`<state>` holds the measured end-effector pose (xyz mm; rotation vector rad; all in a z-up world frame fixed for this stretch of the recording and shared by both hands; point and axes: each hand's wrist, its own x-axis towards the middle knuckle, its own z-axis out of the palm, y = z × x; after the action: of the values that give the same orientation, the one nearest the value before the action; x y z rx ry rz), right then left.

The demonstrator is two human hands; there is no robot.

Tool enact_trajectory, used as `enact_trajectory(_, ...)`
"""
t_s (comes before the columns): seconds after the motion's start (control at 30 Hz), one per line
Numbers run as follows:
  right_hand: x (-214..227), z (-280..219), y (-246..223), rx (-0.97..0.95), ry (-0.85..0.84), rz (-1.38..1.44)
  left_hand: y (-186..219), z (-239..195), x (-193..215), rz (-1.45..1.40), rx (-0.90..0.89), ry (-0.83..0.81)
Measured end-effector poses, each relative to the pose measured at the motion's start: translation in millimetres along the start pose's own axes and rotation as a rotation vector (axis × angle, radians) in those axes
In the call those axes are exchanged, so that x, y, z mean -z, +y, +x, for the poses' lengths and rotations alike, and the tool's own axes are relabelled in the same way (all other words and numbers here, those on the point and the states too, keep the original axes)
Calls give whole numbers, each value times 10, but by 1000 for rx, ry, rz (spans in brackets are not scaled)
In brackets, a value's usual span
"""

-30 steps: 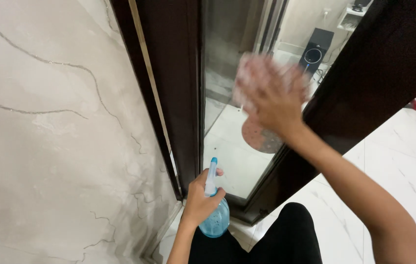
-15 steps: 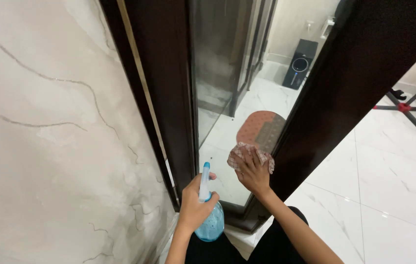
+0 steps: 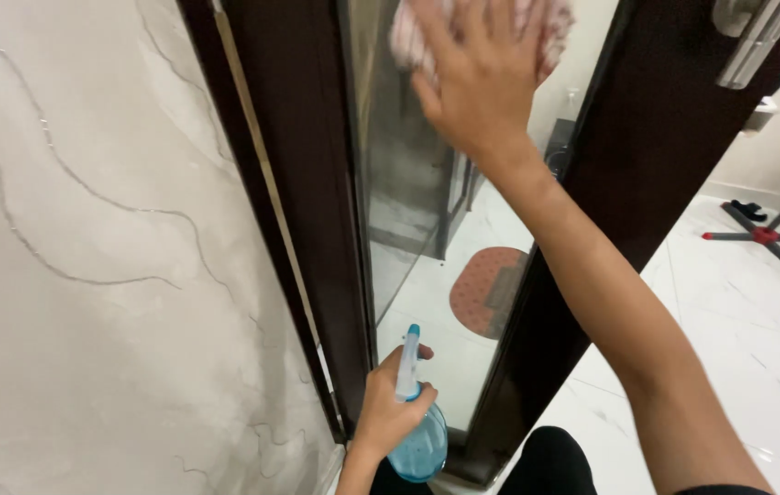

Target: The person sprays cleaner on a glass door or partition and then wipes it with a cloth.

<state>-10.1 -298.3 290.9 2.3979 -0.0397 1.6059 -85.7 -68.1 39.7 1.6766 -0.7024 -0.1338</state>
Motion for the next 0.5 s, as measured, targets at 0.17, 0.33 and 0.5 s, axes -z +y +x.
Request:
enact_trajectory(0.17,-691,-1021,-263,617,-215,2,-12,-89,81,33,-39,-3)
enact_trajectory(0.33,-816,-661,-297,606,-248,39,4,-113,134,3,111,-18)
enact_trajectory(0.5,-212,811,-181,205,-179,29,0,-72,191,-7,92,-20)
